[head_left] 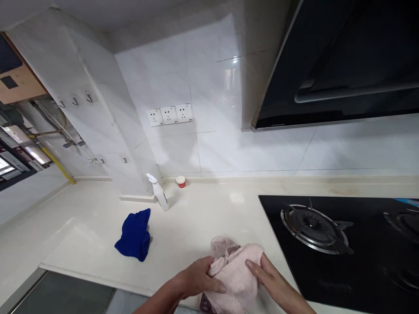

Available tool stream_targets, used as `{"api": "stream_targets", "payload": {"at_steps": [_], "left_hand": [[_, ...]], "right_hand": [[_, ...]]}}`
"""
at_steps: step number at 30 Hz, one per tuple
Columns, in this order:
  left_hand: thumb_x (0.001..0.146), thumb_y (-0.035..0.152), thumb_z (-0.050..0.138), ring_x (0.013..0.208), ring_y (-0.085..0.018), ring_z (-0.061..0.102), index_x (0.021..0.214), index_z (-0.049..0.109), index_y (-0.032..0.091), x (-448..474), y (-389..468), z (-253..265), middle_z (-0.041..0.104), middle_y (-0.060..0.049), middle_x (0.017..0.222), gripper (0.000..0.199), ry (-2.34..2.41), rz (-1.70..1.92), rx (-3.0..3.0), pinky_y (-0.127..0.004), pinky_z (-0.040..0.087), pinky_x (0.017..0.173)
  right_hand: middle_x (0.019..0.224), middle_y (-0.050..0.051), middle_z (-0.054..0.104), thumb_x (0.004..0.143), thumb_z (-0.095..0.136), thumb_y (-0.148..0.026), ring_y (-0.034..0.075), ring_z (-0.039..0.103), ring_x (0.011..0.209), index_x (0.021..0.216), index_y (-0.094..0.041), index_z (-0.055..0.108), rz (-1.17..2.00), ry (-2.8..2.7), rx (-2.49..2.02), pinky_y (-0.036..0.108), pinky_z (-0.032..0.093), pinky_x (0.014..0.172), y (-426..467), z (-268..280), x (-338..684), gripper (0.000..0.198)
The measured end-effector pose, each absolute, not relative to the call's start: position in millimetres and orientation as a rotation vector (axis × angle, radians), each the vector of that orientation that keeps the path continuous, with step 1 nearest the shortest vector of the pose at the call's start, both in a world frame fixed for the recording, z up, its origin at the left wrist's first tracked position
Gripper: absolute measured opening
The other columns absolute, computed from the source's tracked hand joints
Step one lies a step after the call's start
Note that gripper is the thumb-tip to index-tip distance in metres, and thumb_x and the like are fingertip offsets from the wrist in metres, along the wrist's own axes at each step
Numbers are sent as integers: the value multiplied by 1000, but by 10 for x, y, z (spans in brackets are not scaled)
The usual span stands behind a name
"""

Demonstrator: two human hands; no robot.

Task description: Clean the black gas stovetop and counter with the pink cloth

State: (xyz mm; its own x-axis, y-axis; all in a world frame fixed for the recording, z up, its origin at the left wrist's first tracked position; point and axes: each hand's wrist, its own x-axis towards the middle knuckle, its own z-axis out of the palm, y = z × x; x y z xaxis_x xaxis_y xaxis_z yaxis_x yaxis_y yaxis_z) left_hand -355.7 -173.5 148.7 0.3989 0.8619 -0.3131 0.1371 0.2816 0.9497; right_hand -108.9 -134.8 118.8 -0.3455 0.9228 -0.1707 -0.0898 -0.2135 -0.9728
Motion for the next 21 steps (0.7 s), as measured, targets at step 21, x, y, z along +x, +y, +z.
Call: {"api": "stream_targets", "payload": {"at_steps": [21], "left_hand": [[68, 51, 76, 82, -21, 61, 87, 63, 14, -4076, -1155, 2512, 68, -5, 84, 43, 1122, 719, 1305, -31, 44, 76]], "right_hand": [[70, -1, 60, 77, 61, -60, 15, 51, 65, 77, -21, 65, 863, -1624, -1258, 26, 40, 58, -920, 2128, -948, 39]]}}
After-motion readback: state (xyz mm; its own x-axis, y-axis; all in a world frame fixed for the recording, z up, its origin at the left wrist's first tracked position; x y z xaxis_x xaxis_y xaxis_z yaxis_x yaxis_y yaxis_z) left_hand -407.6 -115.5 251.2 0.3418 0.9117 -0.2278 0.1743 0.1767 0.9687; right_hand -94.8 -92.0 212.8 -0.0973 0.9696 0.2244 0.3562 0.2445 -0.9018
